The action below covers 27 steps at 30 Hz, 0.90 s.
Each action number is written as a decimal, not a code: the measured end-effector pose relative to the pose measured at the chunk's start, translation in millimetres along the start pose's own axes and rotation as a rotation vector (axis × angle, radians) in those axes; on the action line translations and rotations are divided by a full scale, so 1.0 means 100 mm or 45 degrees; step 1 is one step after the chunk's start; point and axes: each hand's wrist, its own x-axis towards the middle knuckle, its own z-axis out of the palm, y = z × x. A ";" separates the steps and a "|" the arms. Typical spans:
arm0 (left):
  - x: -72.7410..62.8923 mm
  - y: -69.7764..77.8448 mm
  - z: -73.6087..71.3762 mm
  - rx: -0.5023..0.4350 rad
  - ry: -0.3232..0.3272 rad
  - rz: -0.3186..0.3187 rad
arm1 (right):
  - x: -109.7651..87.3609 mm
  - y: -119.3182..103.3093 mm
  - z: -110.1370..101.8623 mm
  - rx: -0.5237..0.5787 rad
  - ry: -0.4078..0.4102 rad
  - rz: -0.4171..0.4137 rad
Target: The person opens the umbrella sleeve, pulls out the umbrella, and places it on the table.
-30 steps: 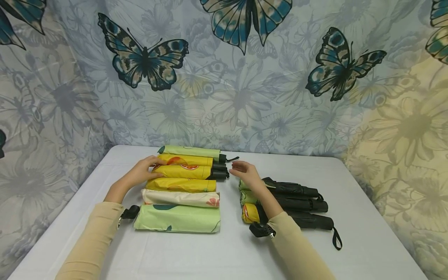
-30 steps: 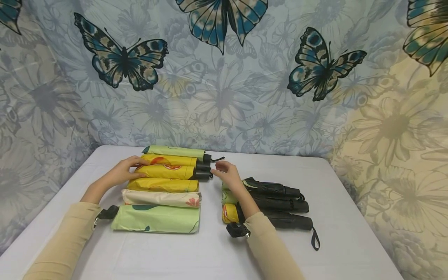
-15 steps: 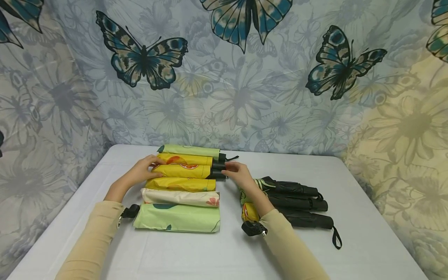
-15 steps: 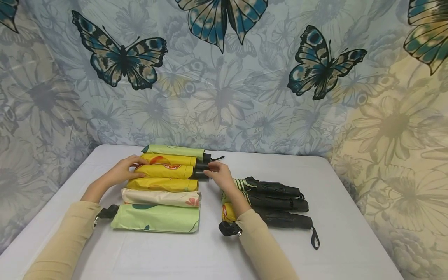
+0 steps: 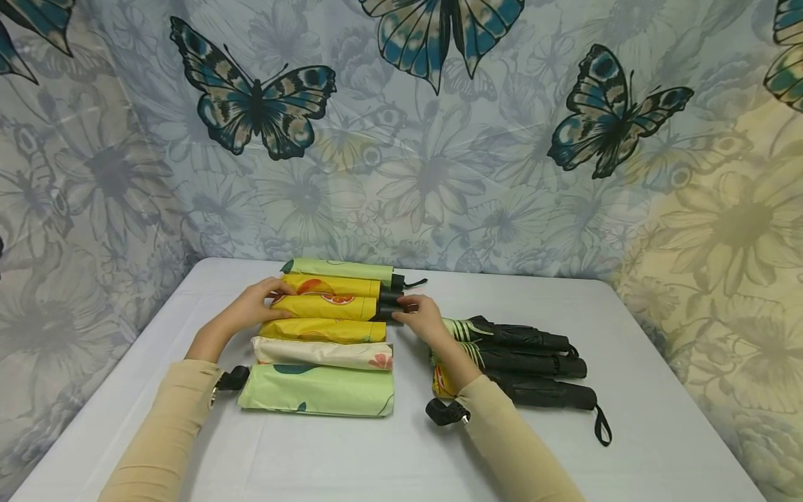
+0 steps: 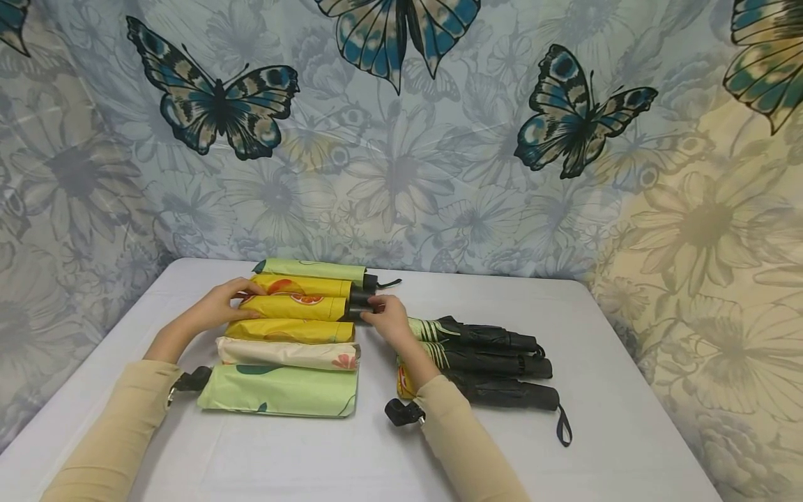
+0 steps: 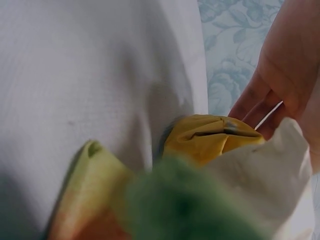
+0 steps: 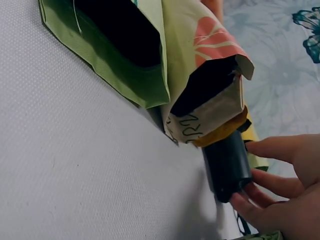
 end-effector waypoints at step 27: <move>-0.01 0.00 0.03 0.028 -0.026 -0.004 | -0.03 -0.04 0.06 -0.107 -0.083 -0.012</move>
